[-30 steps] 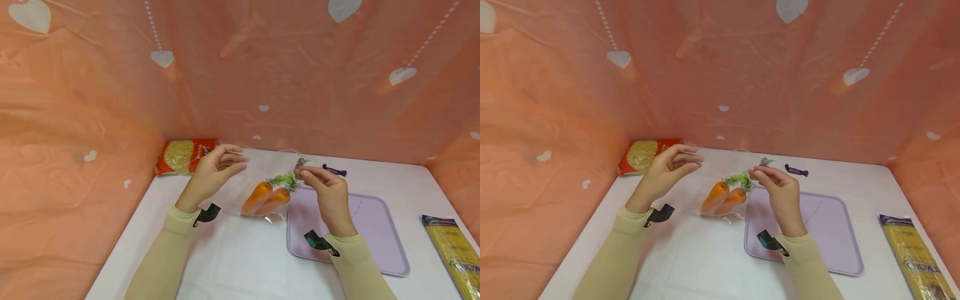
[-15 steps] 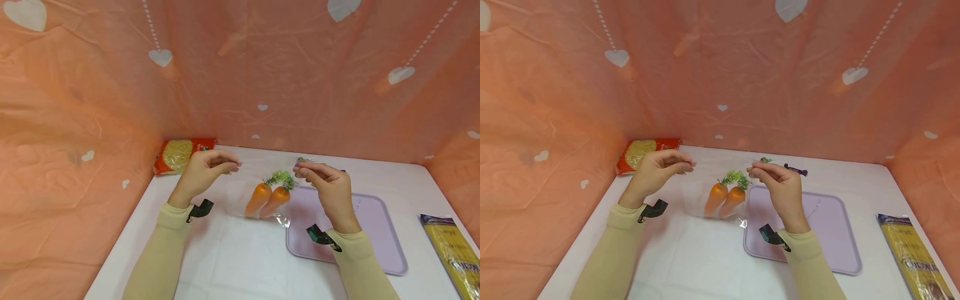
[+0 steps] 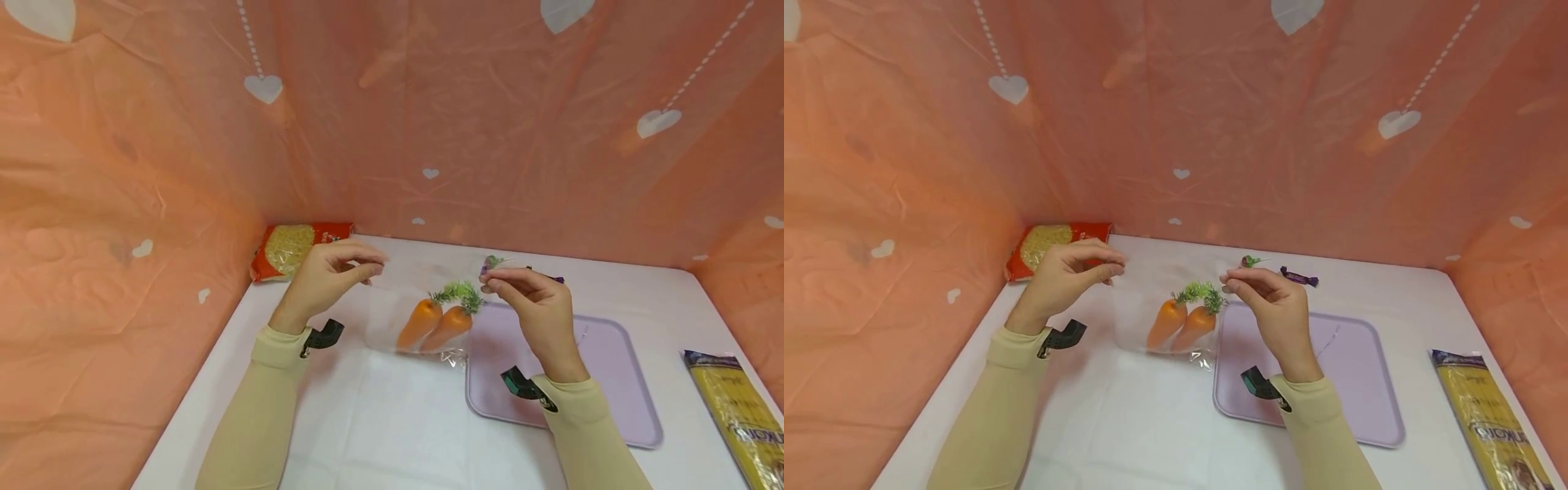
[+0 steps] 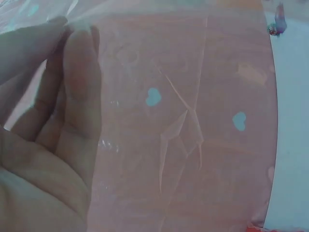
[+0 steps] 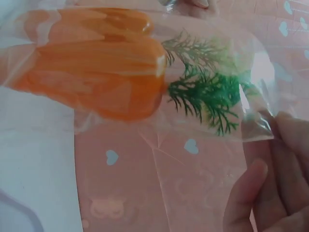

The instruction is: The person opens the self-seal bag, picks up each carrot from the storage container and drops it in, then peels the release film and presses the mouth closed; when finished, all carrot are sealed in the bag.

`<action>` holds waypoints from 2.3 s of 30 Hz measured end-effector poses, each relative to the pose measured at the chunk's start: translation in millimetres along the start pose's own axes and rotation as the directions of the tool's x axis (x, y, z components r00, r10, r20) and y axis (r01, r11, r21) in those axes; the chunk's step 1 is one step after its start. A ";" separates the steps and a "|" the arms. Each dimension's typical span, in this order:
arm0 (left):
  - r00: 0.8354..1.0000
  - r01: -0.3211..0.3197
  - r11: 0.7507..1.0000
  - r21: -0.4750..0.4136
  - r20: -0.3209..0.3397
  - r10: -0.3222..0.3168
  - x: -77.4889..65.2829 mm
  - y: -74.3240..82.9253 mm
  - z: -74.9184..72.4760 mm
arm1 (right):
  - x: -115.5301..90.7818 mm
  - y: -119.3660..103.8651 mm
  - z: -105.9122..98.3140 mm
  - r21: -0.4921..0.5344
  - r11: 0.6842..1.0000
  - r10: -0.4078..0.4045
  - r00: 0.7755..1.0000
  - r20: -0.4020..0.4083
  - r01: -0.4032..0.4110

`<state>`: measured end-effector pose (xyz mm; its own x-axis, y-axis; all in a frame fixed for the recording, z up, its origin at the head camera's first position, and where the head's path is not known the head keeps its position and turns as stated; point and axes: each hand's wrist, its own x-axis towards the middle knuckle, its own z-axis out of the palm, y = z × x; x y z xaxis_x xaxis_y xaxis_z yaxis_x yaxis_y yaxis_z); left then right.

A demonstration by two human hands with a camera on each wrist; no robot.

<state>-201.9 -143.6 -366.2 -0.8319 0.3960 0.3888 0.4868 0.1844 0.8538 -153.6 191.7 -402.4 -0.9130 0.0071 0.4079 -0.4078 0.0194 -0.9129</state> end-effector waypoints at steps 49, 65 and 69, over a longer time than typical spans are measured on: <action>0.998 0.051 0.991 0.124 -0.040 -0.046 -1.0 -4.3 5.3 | -3.7 -1.6 -10.3 -0.126 0.990 -0.043 0.995 0.092 0.055; 0.997 0.078 0.988 0.130 0.013 -0.080 -4.7 -1.8 -3.3 | -2.2 -2.5 -8.0 -0.147 0.989 0.013 0.989 0.145 0.008; 0.990 0.132 0.987 0.097 0.039 -0.136 -9.9 3.1 -6.9 | -3.9 -3.1 -6.6 -0.127 0.989 0.097 0.982 0.160 -0.077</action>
<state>-193.9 -153.2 -365.0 -0.8794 0.4018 0.2555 0.3967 0.3217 0.8597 -148.6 198.2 -401.1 -0.9389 -0.1507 0.3095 -0.3308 0.1460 -0.9323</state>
